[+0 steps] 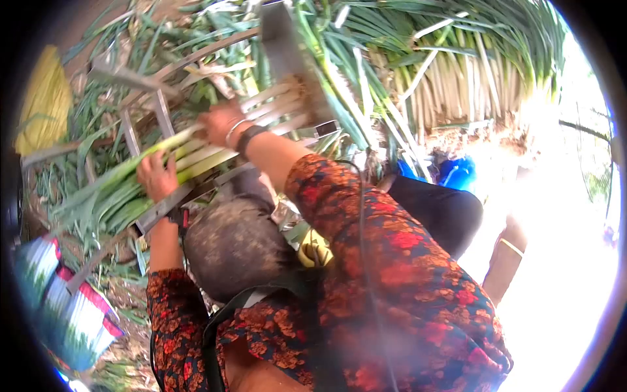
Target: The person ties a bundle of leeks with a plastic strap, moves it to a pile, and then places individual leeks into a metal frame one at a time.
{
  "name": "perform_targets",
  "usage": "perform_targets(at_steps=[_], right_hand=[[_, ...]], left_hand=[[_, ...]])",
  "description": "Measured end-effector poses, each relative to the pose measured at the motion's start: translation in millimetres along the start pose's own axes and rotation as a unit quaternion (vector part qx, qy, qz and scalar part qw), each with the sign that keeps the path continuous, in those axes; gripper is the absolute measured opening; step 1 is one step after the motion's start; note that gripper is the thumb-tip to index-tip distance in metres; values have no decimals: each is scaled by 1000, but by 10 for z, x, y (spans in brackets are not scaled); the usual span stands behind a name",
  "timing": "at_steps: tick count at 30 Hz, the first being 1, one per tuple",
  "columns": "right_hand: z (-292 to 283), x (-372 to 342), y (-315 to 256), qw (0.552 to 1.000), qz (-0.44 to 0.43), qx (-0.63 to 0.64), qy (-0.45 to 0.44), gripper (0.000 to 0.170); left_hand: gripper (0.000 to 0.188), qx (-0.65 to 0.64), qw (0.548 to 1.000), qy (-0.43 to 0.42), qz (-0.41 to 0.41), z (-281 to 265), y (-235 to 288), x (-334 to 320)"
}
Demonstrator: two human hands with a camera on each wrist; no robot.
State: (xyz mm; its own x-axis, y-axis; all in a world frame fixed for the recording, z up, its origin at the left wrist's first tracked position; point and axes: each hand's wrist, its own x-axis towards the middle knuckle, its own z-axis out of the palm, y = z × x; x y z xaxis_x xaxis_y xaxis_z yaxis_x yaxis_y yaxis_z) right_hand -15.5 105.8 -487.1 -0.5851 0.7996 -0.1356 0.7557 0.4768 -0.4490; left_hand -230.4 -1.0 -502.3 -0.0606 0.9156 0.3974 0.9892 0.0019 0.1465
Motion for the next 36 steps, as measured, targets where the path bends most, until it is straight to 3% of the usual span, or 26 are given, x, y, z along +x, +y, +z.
perform_targets(at_steps=[3, 5, 7, 10, 12, 13, 14, 15, 16, 17, 18, 19, 20, 21, 22, 23, 24, 25, 27, 30, 32, 33, 34, 35, 36], right_hand=[[274, -29, 137, 987, -66, 36, 140, 30], [70, -70, 49, 997, -22, 28, 64, 30], [55, -104, 66, 993, -72, 24, 87, 35], [-120, -590, 103, 945, -196, 124, 233, 47], [-254, -1246, 252, 961, -175, 157, 147, 37], [-241, -1582, 421, 948, -189, 185, 177, 29], [-120, -1889, 644, 946, -146, 230, 176, 25], [-67, -2200, 985, 974, -38, 223, 17, 25], [-13, -2412, 1328, 974, 87, 207, -18, 23], [107, -2625, 1824, 969, 134, 207, 18, 20], [225, -2778, 2416, 967, 243, 66, 37, 15], [327, -2923, 2992, 933, 353, -61, 29, 15], [-17, -2984, 3206, 879, 444, -19, 173, 16], [-25, -3014, 3674, 834, 494, -154, 193, 19], [462, -3317, 4787, 800, 458, -243, 302, 18], [26, -3252, 4624, 749, 566, -121, 321, 25], [-451, -3174, 4425, 668, 664, -13, 336, 32], [-198, -3334, 5047, 714, 680, -93, 139, 36], [-107, -3388, 5446, 768, 625, -139, -9, 37], [-704, -3151, 4612, 734, 670, 12, 111, 42], [-370, -3153, 4733, 855, 504, -110, 52, 48], [-376, -3066, 4586, 854, 510, -61, 86, 51], [-380, -2979, 4441, 850, 513, -12, 120, 54], [-477, -2782, 3950, 763, 592, 150, 211, 57], [-320, -2715, 3766, 756, 581, 158, 258, 55]], left_hand=[[45, 42, 995, 63, 61, 12, 0, 44], [48, 114, 991, -48, 44, -25, 78, 102], [37, 120, 987, -102, 35, 61, -44, 75], [33, 35, 989, -141, 3, 52, -119, 62], [34, 31, 986, -163, -6, 42, -123, 115], [34, 31, 984, -177, -11, 32, -115, 119], [33, 35, 984, -172, -14, 29, -95, 122], [33, 48, 984, -173, -16, 42, -92, 127], [33, 62, 983, -173, -18, 55, -92, 131], [33, 76, 981, -175, -19, 55, -85, 121], [33, 79, 981, -174, -18, 46, -67, 127], [34, 79, 982, -171, -12, 61, -90, 130], [34, 78, 983, -169, -8, 90, -146, 116], [35, 78, 983, -168, -3, 100, -160, 103], [34, 82, 981, -177, -13, 77, -116, 130], [34, 82, 981, -175, -9, 75, -105, 134], [34, 82, 982, -173, -5, 73, -105, 139], [34, 81, 982, -172, 0, 66, -100, 144], [33, 76, 984, -161, 17, 99, -150, 138], [32, 61, 985, -161, 16, 89, -171, 135], [32, 38, 985, -166, 10, 73, -121, 173], [32, 42, 986, -163, 12, 91, -108, 172], [32, 47, 986, -161, 15, 93, -108, 168], [32, 53, 986, -159, 17, 72, -128, 154], [32, 56, 985, -163, 16, 69, -156, 150]])
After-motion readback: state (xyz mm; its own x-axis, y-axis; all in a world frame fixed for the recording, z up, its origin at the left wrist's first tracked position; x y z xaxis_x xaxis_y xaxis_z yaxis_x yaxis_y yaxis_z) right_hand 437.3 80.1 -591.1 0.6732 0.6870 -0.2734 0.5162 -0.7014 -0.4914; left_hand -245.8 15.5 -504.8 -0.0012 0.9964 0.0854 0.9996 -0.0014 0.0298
